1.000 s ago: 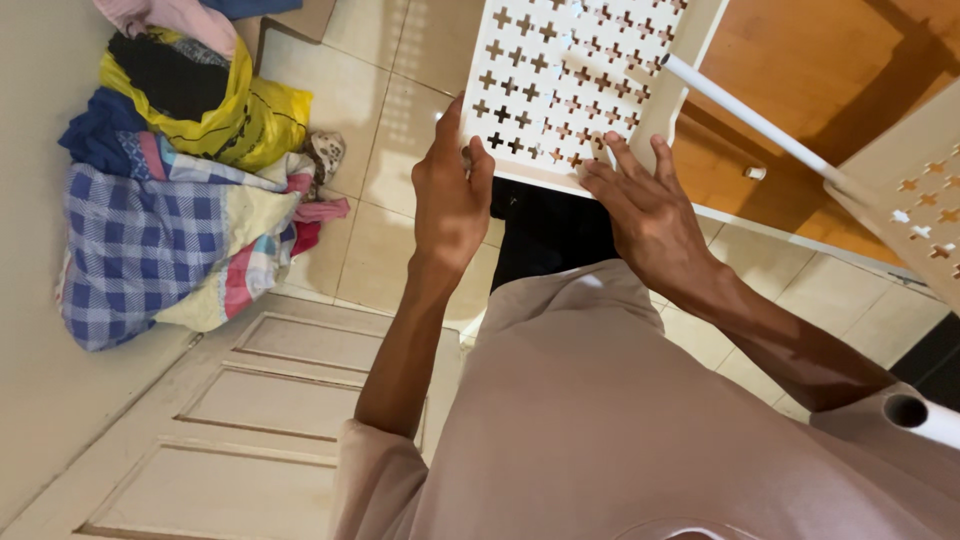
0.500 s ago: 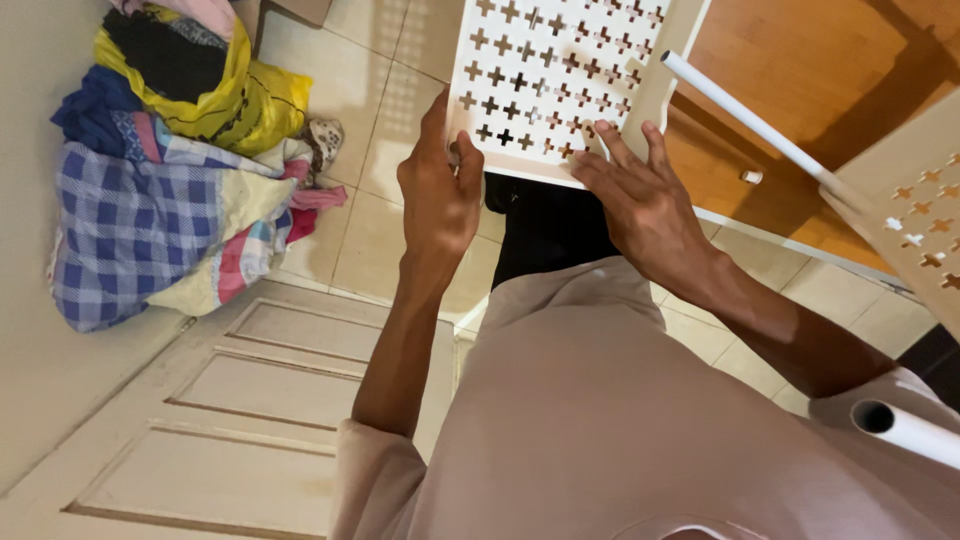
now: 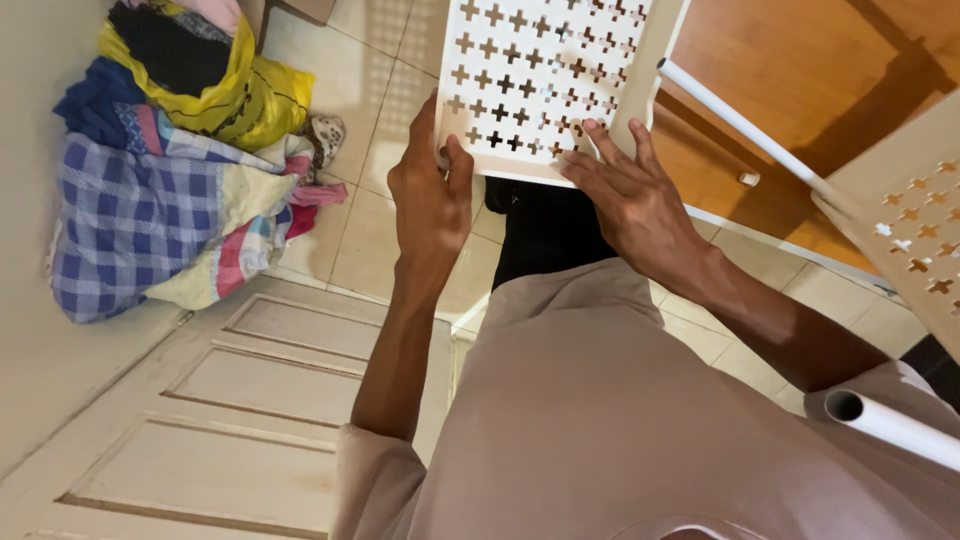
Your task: The person assembles a white plastic shelving unit by inserting white rods into perforated panels and securing them with small white connectors. The person handles the panels, rods, and connectors by hand, then places the assembled unit on a table.
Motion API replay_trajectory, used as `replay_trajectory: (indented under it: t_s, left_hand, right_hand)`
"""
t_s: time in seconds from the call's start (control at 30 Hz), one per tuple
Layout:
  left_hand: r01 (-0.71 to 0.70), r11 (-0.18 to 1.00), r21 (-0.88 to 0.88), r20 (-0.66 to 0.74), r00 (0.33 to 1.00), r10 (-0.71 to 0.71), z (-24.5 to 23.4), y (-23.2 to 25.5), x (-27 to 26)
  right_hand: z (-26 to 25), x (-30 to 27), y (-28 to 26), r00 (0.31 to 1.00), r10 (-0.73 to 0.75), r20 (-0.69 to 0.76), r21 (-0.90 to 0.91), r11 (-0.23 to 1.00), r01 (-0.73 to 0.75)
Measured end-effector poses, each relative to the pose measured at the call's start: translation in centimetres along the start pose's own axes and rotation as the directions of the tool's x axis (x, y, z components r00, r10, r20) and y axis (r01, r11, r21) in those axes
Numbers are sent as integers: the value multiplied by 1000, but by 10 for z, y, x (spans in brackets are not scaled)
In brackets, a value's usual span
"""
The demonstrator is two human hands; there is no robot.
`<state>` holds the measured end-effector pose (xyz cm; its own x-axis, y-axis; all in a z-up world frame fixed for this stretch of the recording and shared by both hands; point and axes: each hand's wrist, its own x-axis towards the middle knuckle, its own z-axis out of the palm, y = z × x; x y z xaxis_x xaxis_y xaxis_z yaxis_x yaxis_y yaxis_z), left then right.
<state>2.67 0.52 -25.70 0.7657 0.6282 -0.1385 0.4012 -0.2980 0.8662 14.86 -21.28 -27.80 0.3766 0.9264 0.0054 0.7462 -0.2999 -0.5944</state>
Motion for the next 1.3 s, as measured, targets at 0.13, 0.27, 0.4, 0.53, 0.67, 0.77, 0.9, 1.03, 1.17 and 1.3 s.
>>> replay_trajectory:
  t_s: [0.13,0.27,0.4,0.53,0.67,0.77,0.9,1.03,1.17,1.3]
  left_hand:
    - [32,999,-3,0,999,-32,-3,4,0]
    - [-47,998,32,-62,997,49,-8,7,0]
    - [-35,999,-2,-60,998,35,-22,12,-10]
    - [-38,999,38,-74,996,40,-32,12,-5]
    - [-14,999,34,-77,997,16,-28,11,-9]
    - [10,1000,29,-86,996,-8,-29,14,-8]
    - [-4,999,47,-91,996,9,-30,17,-8]
    - [-34,998,45,-101,994,39,-32,24,-11]
    - [-24,998,56,-112,993,30,-37,32,-16]
    - [-43,998,50,-131,990,49,-44,40,-22]
  right_hand:
    - [-2,2,-1,1000,4,5,18,1000,-4]
    - [-3,8,-3,1000,-12,10,21,1000,11]
    - [-13,8,-17,999,-37,20,-10,999,38]
    - [-22,20,-22,998,-47,38,1,999,47]
    - [-23,16,-22,998,-57,14,12,998,57]
    - [-26,20,-24,998,-63,18,15,998,63]
    - [-32,18,-29,998,-56,-8,28,998,56]
    - [-37,15,-33,996,-77,-36,25,997,78]
    - [-41,11,-40,993,-82,-81,53,995,86]
    - [-45,7,-47,984,-101,-148,37,994,107]
